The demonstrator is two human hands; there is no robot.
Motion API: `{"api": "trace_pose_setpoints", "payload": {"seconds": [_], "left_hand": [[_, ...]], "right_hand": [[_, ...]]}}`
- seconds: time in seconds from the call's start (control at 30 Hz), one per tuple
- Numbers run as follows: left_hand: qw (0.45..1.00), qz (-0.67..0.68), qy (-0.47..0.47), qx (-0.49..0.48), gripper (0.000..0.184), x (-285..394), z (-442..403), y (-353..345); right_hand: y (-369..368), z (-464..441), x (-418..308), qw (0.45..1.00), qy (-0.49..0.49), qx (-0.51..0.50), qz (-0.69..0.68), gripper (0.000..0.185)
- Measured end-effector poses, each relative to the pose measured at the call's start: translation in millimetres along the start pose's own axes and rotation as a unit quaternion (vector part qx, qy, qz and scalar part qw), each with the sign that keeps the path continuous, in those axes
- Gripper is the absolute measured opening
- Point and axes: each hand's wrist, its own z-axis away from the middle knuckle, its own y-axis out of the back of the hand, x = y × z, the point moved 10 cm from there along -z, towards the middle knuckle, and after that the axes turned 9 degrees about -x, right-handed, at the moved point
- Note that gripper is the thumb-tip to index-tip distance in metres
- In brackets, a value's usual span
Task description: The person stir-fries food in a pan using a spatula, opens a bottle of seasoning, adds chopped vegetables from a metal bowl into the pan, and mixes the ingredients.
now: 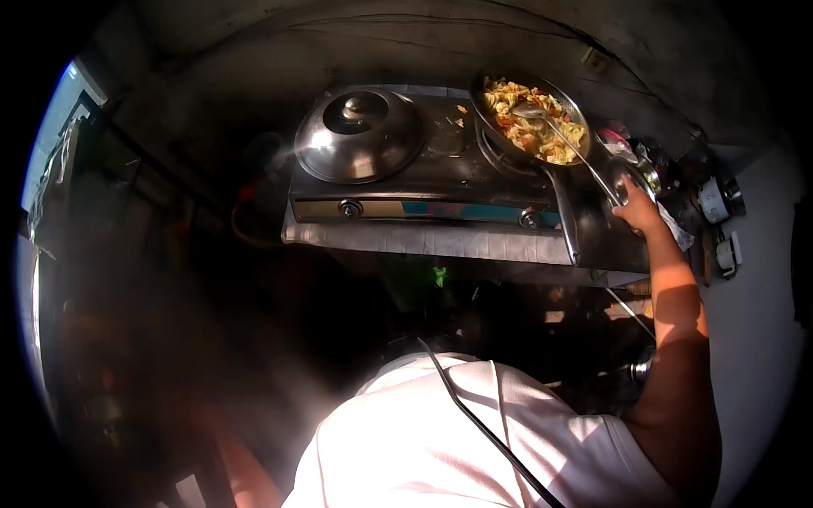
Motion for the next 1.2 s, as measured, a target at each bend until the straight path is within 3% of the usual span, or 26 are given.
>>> {"api": "trace_pose_setpoints", "payload": {"seconds": [0.03, 0.1, 0.17, 0.27, 0.3, 0.37, 0.43, 0.5, 0.57, 0.63, 0.67, 0.77, 0.83, 0.9, 1.03, 1.1, 1.13, 1.2], "left_hand": [[0.987, 0.098, 0.121, -0.04, 0.051, 14.4, 41.9, -37.6], [0.976, 0.113, 0.171, -0.069, 0.051, 58.9, 103.5, -100.4], [0.963, 0.114, 0.202, -0.137, 0.052, 146.4, 150.8, -171.4], [0.93, 0.182, 0.148, -0.283, 0.042, 220.2, 189.4, -277.0], [0.919, 0.179, 0.125, -0.329, 0.039, 283.3, 200.3, -316.9], [0.849, 0.248, 0.152, -0.44, 0.039, 353.7, 231.0, -392.8], [0.763, 0.319, 0.17, -0.536, 0.039, 421.5, 267.0, -453.8], [0.682, 0.364, 0.18, -0.608, 0.043, 496.5, 300.3, -490.9], [0.587, 0.405, 0.238, -0.659, 0.052, 549.2, 335.5, -511.5], [0.521, 0.395, 0.256, -0.712, 0.058, 578.3, 366.1, -527.9], [0.46, 0.421, 0.311, -0.717, 0.056, 599.1, 384.9, -528.0], [0.405, 0.451, 0.301, -0.736, 0.052, 607.5, 392.5, -530.6], [0.408, 0.46, 0.314, -0.723, 0.047, 608.4, 391.3, -531.2], [0.414, 0.454, 0.313, -0.724, 0.046, 605.9, 390.0, -531.1], [0.418, 0.447, 0.308, -0.728, 0.046, 603.3, 387.7, -530.3], [0.414, 0.444, 0.312, -0.731, 0.046, 602.7, 384.8, -528.3], [0.414, 0.446, 0.313, -0.729, 0.046, 601.4, 383.0, -527.4], [0.392, 0.459, 0.315, -0.732, 0.054, 600.3, 381.1, -523.5]], "right_hand": [[-16.0, -14.0, 11.6, 0.995, -0.007, -0.074, -0.06, 0.085], [-26.3, -35.9, 13.1, 0.991, 0.024, -0.098, -0.093, 0.073], [-12.6, -48.9, 2.8, 0.98, 0.183, 0.029, -0.067, 0.062], [57.5, -43.7, -8.4, 0.982, 0.166, 0.044, -0.076, 0.05], [76.1, -46.0, -3.1, 0.985, 0.16, 0.039, -0.056, 0.047], [123.6, -40.3, -0.9, 0.977, 0.209, 0.04, -0.026, 0.041], [166.1, -25.6, 3.5, 0.942, 0.327, 0.066, -0.046, 0.04], [200.2, -9.5, 9.1, 0.956, 0.291, -0.003, -0.034, 0.042], [223.5, 11.7, 8.7, 0.946, 0.324, 0.023, 0.007, 0.042], [218.9, 14.3, 16.0, 0.958, 0.28, -0.06, 0.016, 0.039], [208.2, 11.0, 19.9, 0.958, 0.255, -0.109, 0.071, 0.038], [174.5, -13.6, 24.4, 0.946, 0.298, -0.089, 0.095, 0.036], [154.2, -19.3, -0.1, 0.945, 0.29, -0.006, 0.15, 0.034], [137.5, -32.3, -12.3, 0.967, 0.215, -0.032, 0.133, 0.032], [128.4, -41.7, -22.9, 0.965, 0.212, -0.018, 0.155, 0.035], [143.6, -45.1, -17.0, 0.954, 0.296, -0.052, -0.012, 0.038], [155.9, -42.5, -18.0, 0.942, 0.327, -0.067, 0.028, 0.041], [179.7, -45.9, -0.9, 0.943, 0.295, -0.146, -0.046, 0.038]]}}
